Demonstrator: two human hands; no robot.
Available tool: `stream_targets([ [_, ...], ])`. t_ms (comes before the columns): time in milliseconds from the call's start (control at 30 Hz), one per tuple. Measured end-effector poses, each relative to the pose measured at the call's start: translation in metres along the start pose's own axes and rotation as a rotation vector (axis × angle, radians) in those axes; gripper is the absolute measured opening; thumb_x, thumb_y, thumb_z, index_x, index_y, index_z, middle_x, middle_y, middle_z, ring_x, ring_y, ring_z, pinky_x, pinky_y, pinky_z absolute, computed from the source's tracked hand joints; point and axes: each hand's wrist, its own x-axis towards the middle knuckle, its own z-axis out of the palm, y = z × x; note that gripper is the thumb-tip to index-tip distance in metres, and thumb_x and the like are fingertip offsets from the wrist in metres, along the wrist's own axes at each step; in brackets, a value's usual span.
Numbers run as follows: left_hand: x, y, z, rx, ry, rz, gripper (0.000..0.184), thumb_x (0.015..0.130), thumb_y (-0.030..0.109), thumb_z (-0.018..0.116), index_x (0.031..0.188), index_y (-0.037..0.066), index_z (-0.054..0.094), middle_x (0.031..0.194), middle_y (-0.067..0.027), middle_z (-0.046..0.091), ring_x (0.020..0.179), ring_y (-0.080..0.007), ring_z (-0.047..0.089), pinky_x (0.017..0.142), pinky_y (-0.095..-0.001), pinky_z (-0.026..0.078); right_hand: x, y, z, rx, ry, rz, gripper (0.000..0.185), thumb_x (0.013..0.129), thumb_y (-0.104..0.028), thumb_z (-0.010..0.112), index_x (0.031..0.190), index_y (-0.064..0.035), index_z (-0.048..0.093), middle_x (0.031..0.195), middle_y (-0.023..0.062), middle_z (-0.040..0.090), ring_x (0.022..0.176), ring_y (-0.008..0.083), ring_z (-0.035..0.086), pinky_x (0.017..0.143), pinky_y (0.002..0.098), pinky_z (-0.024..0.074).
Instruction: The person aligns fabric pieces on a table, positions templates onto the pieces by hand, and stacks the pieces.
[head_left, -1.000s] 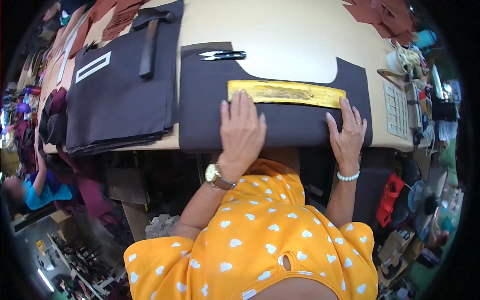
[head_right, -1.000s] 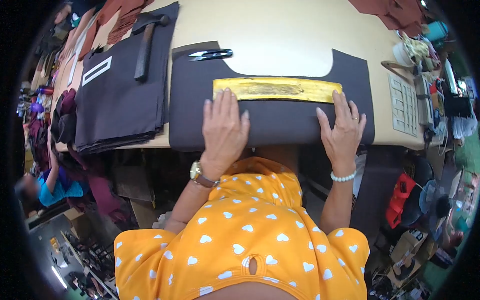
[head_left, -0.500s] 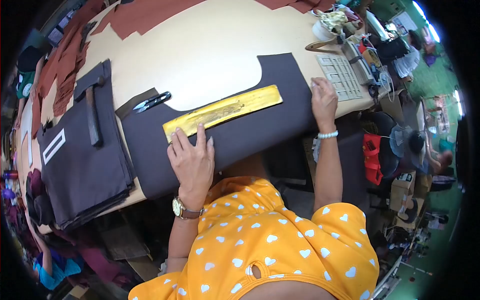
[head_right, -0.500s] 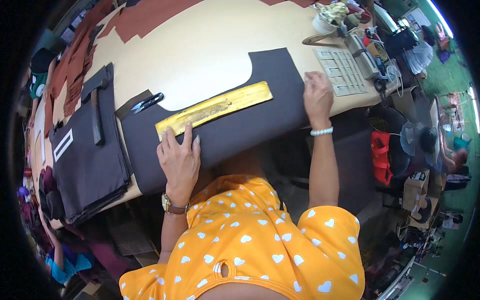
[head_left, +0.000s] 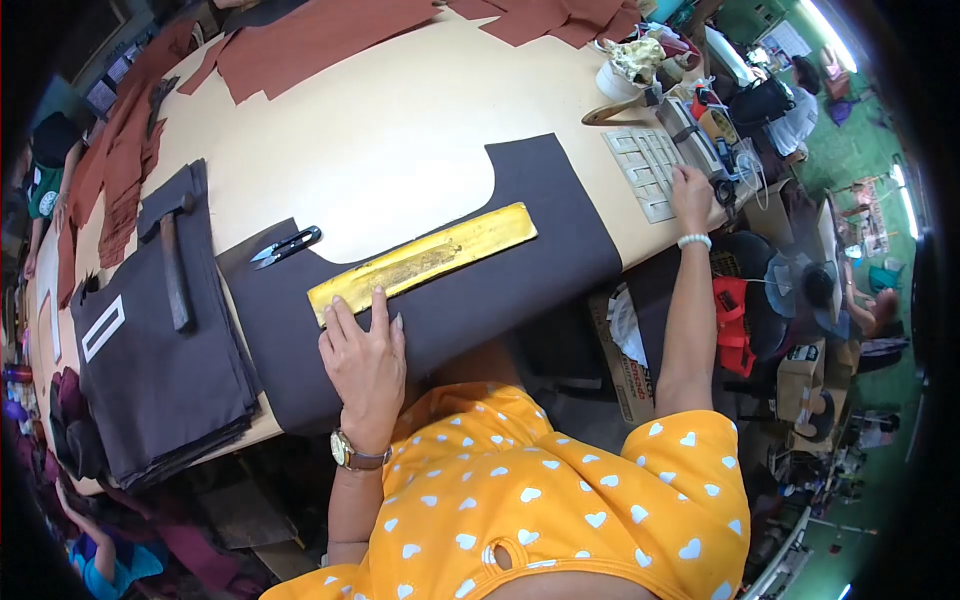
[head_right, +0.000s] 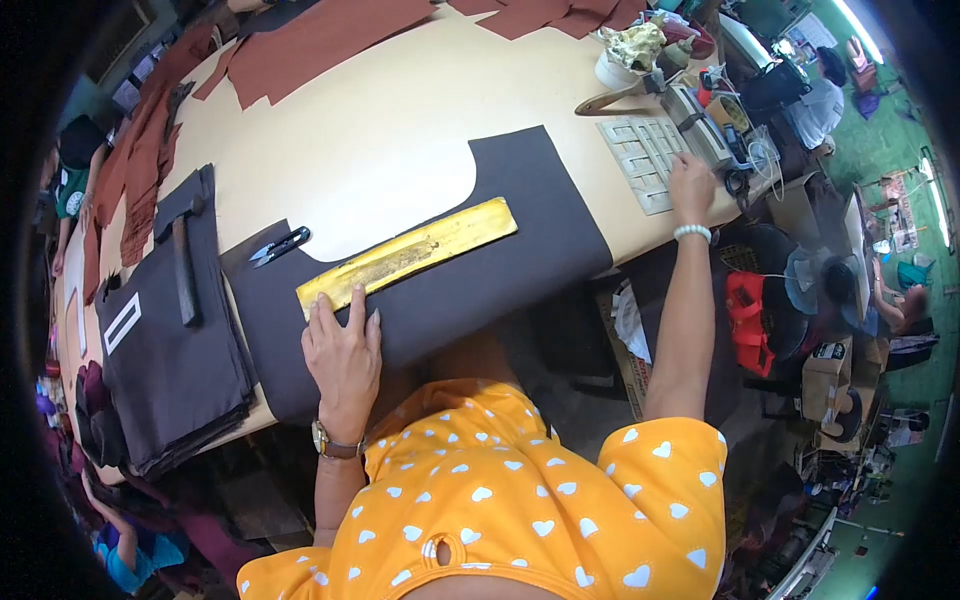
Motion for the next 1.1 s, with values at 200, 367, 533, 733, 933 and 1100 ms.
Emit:
stream_targets([
  [200,0.0,0.001,-0.002,-0.005,-0.013,-0.017,0.039,0.087,0.024,0.056,0.123,0.01,0.055,0.118,-0.0287,0.049,0.108,-0.0389,0.049,0.086,-0.0425,0.041,0.056,-0.039,0.041,-0.149,-0.112,0.011,0.026,0.081,-0.024,0.057,0.09,-0.0022,0.069,0.097,0.0214,0.064,0.092,0.0367,0.061,0.082,0.0434,0.0482],
  [367,0.0,0.001,0.0,-0.007,-0.017,-0.025,0.039,0.087,0.024,0.057,0.123,0.01,0.055,0.118,-0.0286,0.048,0.11,-0.0398,0.049,0.086,-0.0433,0.041,0.077,-0.041,0.063,-0.213,-0.199,0.174,0.028,0.075,-0.025,0.064,0.088,-0.0012,0.069,0.101,0.0229,0.063,0.094,0.036,0.062,0.084,0.0437,0.0494],
  [533,0.0,0.003,0.0,-0.009,-0.028,-0.034,0.039,0.086,0.024,0.057,0.123,0.01,0.055,0.118,-0.0288,0.048,0.111,-0.0403,0.048,0.086,-0.0435,0.041,0.092,-0.038,0.054,-0.154,-0.278,0.23,0.031,0.071,-0.025,0.068,0.088,0.0004,0.068,0.098,0.0234,0.064,0.094,0.0368,0.062,0.085,0.0424,0.0489],
  [733,0.0,0.002,0.001,-0.008,-0.011,-0.033,0.04,0.086,0.024,0.057,0.124,0.01,0.054,0.118,-0.0288,0.048,0.11,-0.0403,0.049,0.086,-0.043,0.042,0.114,-0.006,0.064,0.036,-0.323,-0.051,0.027,0.071,-0.024,0.068,0.074,0.0028,0.064,0.072,0.0178,0.065,0.069,0.0277,0.062,0.065,0.038,0.0481],
  [933,0.0,0.002,0.001,-0.003,0.002,-0.028,0.039,0.087,0.023,0.057,0.123,0.01,0.055,0.116,-0.0279,0.049,0.107,-0.0395,0.05,0.084,-0.0426,0.042,0.117,-0.012,0.029,0.494,-0.755,0.269,0.036,0.079,-0.041,0.064,0.091,-0.0069,0.064,0.079,0.0002,0.059,0.07,0.018,0.052,0.062,0.0281,0.0401],
  [1100,0.0,0.001,0.0,-0.01,0.008,-0.015,0.038,0.087,0.023,0.057,0.123,0.01,0.055,0.116,-0.0273,0.049,0.107,-0.0381,0.05,0.083,-0.0418,0.043,0.08,-0.014,0.028,0.379,-0.183,-0.06,0.053,0.075,-0.048,0.067,0.093,0.002,0.066,0.088,0.0119,0.066,0.082,0.0273,0.061,0.072,0.0368,0.0465],
])
